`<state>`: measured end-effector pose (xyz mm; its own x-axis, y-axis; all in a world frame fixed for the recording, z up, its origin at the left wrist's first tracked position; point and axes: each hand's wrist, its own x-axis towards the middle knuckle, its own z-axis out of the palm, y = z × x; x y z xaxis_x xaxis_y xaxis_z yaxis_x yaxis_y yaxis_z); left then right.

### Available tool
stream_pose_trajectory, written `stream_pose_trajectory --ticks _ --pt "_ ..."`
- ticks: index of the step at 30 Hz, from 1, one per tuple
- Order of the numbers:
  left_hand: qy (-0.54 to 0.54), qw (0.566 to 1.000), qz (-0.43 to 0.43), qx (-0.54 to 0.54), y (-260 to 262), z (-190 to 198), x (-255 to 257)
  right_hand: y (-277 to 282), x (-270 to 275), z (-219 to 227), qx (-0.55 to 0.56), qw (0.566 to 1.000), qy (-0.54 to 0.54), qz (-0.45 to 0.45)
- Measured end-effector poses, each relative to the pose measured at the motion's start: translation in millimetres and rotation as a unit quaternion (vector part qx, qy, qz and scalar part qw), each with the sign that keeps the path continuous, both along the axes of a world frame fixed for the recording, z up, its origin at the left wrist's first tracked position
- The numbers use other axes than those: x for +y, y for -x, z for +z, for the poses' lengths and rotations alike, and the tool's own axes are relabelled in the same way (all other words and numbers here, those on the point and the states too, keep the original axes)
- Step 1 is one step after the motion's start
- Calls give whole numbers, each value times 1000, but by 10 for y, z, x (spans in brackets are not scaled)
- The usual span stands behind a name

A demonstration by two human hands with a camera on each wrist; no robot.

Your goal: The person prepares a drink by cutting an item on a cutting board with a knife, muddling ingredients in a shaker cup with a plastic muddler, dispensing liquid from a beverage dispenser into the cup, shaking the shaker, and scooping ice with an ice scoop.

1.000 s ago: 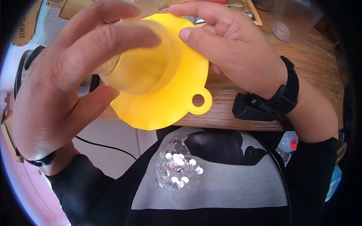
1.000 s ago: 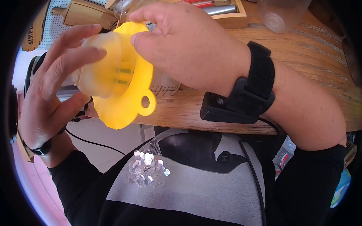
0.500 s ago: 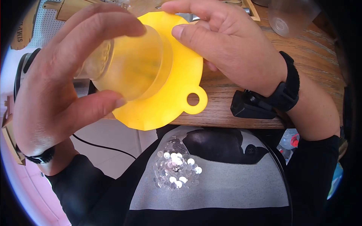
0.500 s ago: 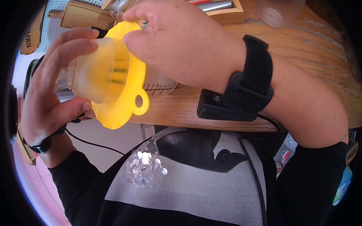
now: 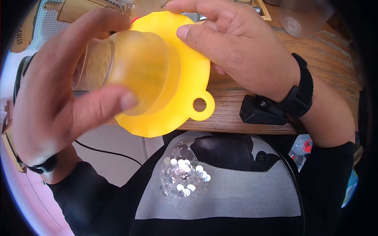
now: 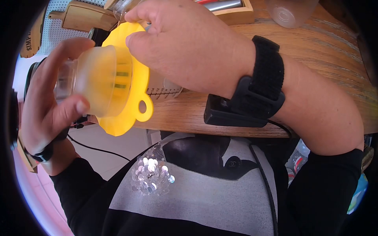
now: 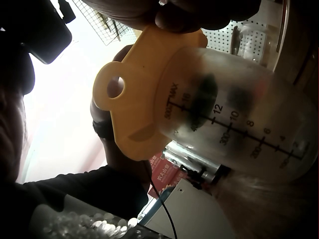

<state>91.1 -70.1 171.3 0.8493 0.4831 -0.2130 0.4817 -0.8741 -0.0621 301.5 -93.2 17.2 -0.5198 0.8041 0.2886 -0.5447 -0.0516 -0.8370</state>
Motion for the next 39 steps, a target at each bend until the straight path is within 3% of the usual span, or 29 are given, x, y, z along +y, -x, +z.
stream_pose_trajectory --ticks 1,3,7,9,10,11,13,15,17,19,22,24,26,27,29,30,31,33,34,37,39 --pt "1 1000 0 0 -31 29 11 3 -4 3 -1 1000 0 -7" --pt "25 993 -81 77 -143 112 40 70 10 -42 33 999 -4 -7" --pt "-34 987 -143 64 -84 85 95 3 18 -43 48 999 -14 13" --pt "-31 998 -60 9 -9 126 54 -85 -20 85 4 1000 -7 4" --pt "-81 996 -1 31 -15 160 39 -110 -34 128 -40 999 0 -2" --pt "-80 996 -1 31 -16 154 18 -100 -26 109 -41 999 1 -2" --pt "-22 992 106 57 -49 123 -36 -63 -1 56 14 1000 -3 16" --pt "1 992 123 14 -60 54 -28 -70 -23 63 2 1000 -2 9" --pt "-33 997 6 69 -63 78 -25 -65 -31 51 -11 1000 1 -1" --pt "-45 996 -32 72 -71 39 18 -4 -28 -6 52 998 18 20" --pt "-64 989 -102 85 -54 61 87 -22 -58 13 17 999 -40 0" --pt "-67 984 -137 94 -69 75 72 -39 -34 60 24 1000 -11 16" --pt "29 997 -72 -17 -146 98 19 -82 -13 84 32 999 19 30" --pt "29 997 -73 -17 -133 142 20 -96 -19 95 16 1000 16 19" --pt "14 995 87 46 -63 229 20 -60 -44 76 0 1000 14 11" --pt "-9 994 99 -38 -30 19 -48 8 -70 32 -11 999 -17 -33" --pt "-10 994 100 -38 -50 -6 -63 45 -81 9 -21 996 -49 -78" --pt "-57 997 54 12 -30 -18 -101 -17 -64 64 -31 998 -29 -46" --pt "-92 993 -15 74 -47 97 -90 -59 -54 77 -42 999 -8 -14" --pt "-12 997 -27 68 -37 69 -15 111 -120 43 5 997 -11 -70" --pt "-32 994 -70 82 -26 79 53 40 -74 31 -3 999 3 -40"
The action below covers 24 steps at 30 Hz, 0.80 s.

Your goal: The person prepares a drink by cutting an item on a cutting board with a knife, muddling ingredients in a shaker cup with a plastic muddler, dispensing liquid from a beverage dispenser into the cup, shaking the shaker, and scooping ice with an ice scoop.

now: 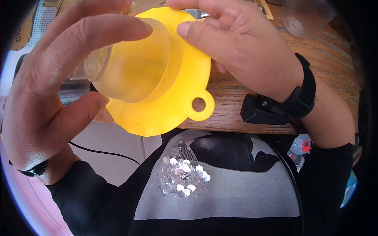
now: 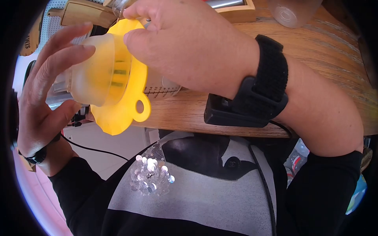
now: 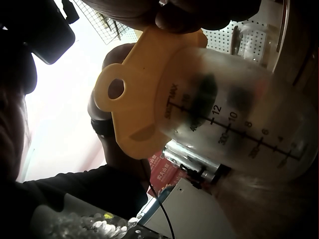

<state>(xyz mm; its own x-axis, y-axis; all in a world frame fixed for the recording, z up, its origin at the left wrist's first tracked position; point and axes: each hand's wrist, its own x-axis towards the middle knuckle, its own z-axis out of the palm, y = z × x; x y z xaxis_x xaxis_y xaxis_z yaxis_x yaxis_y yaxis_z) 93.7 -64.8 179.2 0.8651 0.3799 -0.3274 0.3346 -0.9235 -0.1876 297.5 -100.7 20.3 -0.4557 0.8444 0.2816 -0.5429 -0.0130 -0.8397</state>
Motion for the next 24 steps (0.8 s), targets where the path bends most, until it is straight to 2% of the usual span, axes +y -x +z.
stream_pose_trajectory --ticks 1,2,4,5,7,8,9,10,11,12,13,14,16,17,19,21,22,24 --pt "-15 999 -46 14 -34 -19 34 -79 45 -37 -6 999 17 28" --pt "-15 999 -46 14 -40 -19 27 -109 60 -59 -7 999 17 28" --pt "25 995 -1 -101 -57 -23 4 -158 98 -109 61 994 -14 84" --pt "27 995 -3 -101 -46 -28 -12 -193 178 -140 61 995 -13 82" --pt "-3 987 137 -86 25 -67 -57 -239 322 -143 136 959 -32 247" --pt "-17 975 207 -79 49 -104 -66 -208 240 -181 134 960 -29 246" --pt "-32 983 167 -74 55 -144 -34 -66 94 -110 56 991 -74 100" --pt "-32 983 165 -75 26 -120 -40 5 4 -78 -23 991 -118 -50" --pt "-46 992 104 -49 -11 -64 -53 -36 10 -46 -24 992 -117 -51" --pt "-61 997 44 -23 -28 -35 -61 -106 28 13 -2 999 -50 5" --pt "-61 997 45 -24 -25 -42 -45 -137 44 48 19 998 17 62" --pt "-49 999 19 -13 -29 -44 -11 -91 34 26 20 998 17 64" --pt "-38 999 -4 -3 -37 -61 -7 31 -17 -38 -11 998 -53 -44" --pt "-48 998 -27 -11 -59 -86 -15 -1 14 -37 -11 998 -54 -43" --pt "-59 997 -52 -19 -76 -94 -50 -115 92 -9 14 997 -30 69" --pt "-12 991 72 -113 -68 -82 -120 -156 47 44 4 998 -16 65" --pt "-12 991 73 -115 -52 -102 -109 -177 38 70 -6 998 -1 64" --pt "-52 972 184 -140 32 -180 -88 -132 46 26 14 998 1 62"
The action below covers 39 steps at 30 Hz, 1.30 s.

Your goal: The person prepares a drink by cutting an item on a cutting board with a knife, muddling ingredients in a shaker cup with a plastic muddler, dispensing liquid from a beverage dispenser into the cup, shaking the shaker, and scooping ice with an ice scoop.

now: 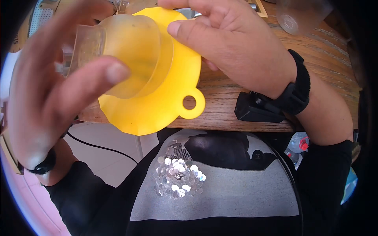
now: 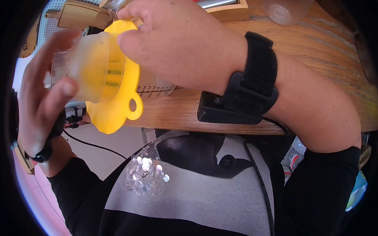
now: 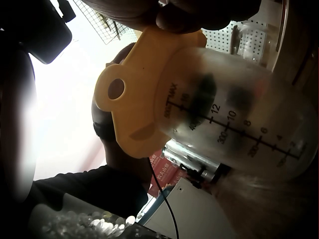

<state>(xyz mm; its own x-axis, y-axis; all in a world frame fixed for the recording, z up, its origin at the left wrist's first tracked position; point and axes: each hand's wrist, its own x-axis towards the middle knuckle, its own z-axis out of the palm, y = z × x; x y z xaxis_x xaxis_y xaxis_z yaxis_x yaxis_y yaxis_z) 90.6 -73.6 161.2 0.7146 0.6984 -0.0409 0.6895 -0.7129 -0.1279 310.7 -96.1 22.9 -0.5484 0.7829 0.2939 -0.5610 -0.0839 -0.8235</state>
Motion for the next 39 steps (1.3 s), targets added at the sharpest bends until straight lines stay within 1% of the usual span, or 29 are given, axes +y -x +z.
stream_pose_trajectory --ticks 1,2,5,6,7,8,10,11,13,14,16,17,19,20,22,23,24,25,26,27,28,29,30,31,33,34,36,38,39 --pt "-10 999 3 37 -48 -33 -22 29 8 -27 22 1000 4 -3" --pt "-12 999 3 37 -51 -38 -24 55 6 -39 23 1000 2 -2" --pt "23 999 -37 4 -45 -49 -9 106 29 -146 7 999 -5 -33" --pt "29 997 -66 1 -22 -44 6 128 103 -206 93 995 8 27" --pt "35 995 -95 -2 -7 -43 16 135 139 -242 179 980 21 88" --pt "35 995 -94 -2 -28 -11 24 96 114 -253 178 980 21 89" --pt "74 984 -151 56 -70 82 26 72 6 -101 47 996 72 9" --pt "74 984 -149 56 -66 81 36 62 27 -140 46 996 72 11" --pt "14 967 -214 137 -79 87 78 49 120 -199 114 988 65 77" --pt "13 967 -213 137 -97 124 74 37 101 -191 114 988 64 78" --pt "67 954 -225 189 -161 223 55 57 23 -44 61 994 92 27" --pt "66 953 -225 190 -175 212 41 49 30 -42 61 994 91 26" --pt "56 975 -208 50 -193 176 11 31 44 -44 42 996 75 38" --pt "57 975 -210 51 -173 201 1 43 24 -11 42 996 76 36" --pt "66 992 -46 98 -56 294 9 92 -24 87 -16 993 118 -27" --pt "39 991 -106 73 78 189 81 82 27 6 -16 993 118 -26" --pt "39 991 -105 73 65 186 76 86 112 -89 91 991 86 53" --pt "27 985 -145 91 22 177 66 79 158 -159 197 970 52 131" --pt "15 977 -183 109 -34 165 51 49 143 -208 198 970 53 130" --pt "23 966 -208 150 -144 183 52 48 96 -162 147 983 61 88" --pt "24 966 -208 150 -136 172 67 50 52 -119 95 992 68 46" --pt "24 963 -217 157 -114 155 80 75 18 -78 95 992 68 47" --pt "23 960 -226 164 -99 147 92 113 -6 -34 56 995 82 8" --pt "23 960 -225 165 -112 182 111 131 -13 -8 18 995 94 -32" --pt "139 956 -219 134 -166 277 141 55 7 -35 5 997 77 -17" --pt "140 956 -220 134 -169 261 145 18 28 -42 -9 998 60 -4" --pt "62 990 -127 28 -139 206 83 30 17 -44 10 998 69 -5" --pt "45 990 -130 32 -61 218 85 38 44 -96 28 997 77 -3" --pt "40 991 -109 65 -30 182 101 47 90 -151 106 992 61 39"
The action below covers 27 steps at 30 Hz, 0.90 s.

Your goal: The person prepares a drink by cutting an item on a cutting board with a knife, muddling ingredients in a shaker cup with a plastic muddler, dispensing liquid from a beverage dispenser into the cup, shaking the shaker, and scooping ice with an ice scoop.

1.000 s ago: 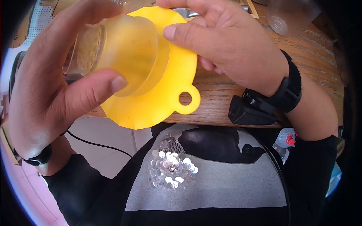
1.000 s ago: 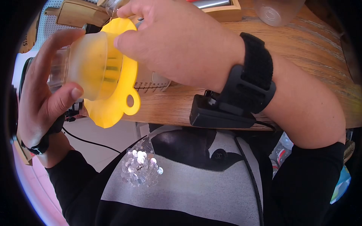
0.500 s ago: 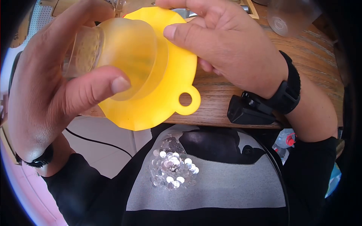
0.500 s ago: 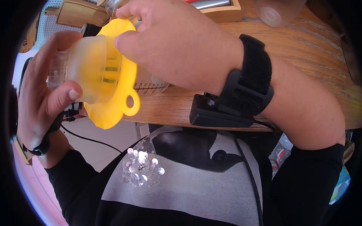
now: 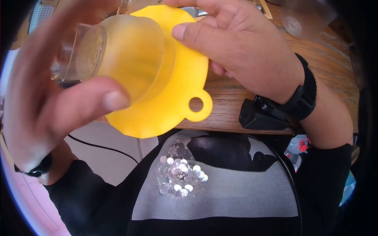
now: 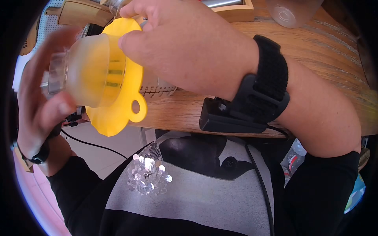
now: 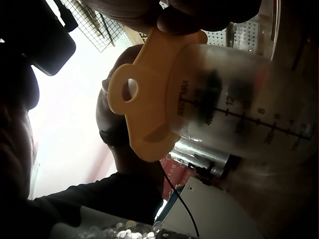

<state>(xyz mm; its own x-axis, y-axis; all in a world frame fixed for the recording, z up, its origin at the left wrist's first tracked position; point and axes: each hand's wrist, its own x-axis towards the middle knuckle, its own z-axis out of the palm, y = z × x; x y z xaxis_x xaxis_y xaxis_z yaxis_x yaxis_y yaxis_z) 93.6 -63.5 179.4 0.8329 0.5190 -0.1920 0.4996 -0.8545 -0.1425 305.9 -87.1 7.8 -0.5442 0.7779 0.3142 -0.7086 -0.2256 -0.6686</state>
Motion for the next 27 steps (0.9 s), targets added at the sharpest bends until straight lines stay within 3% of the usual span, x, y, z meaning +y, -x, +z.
stream_pose_trajectory --ticks 1,2,4,8,9,11,12,14,16,17,19,20,21,22,25,26,27 --pt "-10 999 19 34 77 -46 -13 52 7 -33 81 996 -17 35" --pt "-18 999 -26 -12 107 -114 -29 41 -9 -46 81 996 -18 35" --pt "-11 998 -58 23 25 -75 -27 61 -84 44 -73 997 1 -35" --pt "37 984 -144 101 -99 19 25 46 -81 81 -48 998 4 -27" --pt "37 984 -143 101 -114 -5 22 5 -42 51 -19 1000 -5 10" --pt "68 992 -104 -30 -136 -71 14 1 -35 7 9 999 -13 44" --pt "68 992 -106 -28 -119 -58 -13 37 -61 6 -24 1000 -6 8" --pt "2 998 27 -64 -31 -15 -97 48 -53 -32 -57 998 0 -29" --pt "-38 999 36 -14 26 -88 -106 21 15 -110 69 996 -43 29" --pt "-77 995 45 36 46 -110 -111 55 27 -141 70 996 -43 29" --pt "-55 998 16 18 48 -89 -119 169 31 -167 64 994 -90 2" --pt "-46 997 -42 42 -11 -81 -97 131 5 -132 63 994 -89 1" --pt "-36 992 -98 66 -47 -71 -74 85 -51 -22 0 999 -48 -12" --pt "-36 992 -97 66 -47 -52 -63 75 -119 39 -63 998 -8 -24" --pt "15 986 -134 99 -46 -20 -32 175 -200 79 -29 997 7 -75" --pt "9 991 -125 41 -55 -39 -47 125 -150 79 -28 997 7 -76" --pt "5 993 -116 -18 -65 -53 -54 34 -56 86 -5 1000 6 8"
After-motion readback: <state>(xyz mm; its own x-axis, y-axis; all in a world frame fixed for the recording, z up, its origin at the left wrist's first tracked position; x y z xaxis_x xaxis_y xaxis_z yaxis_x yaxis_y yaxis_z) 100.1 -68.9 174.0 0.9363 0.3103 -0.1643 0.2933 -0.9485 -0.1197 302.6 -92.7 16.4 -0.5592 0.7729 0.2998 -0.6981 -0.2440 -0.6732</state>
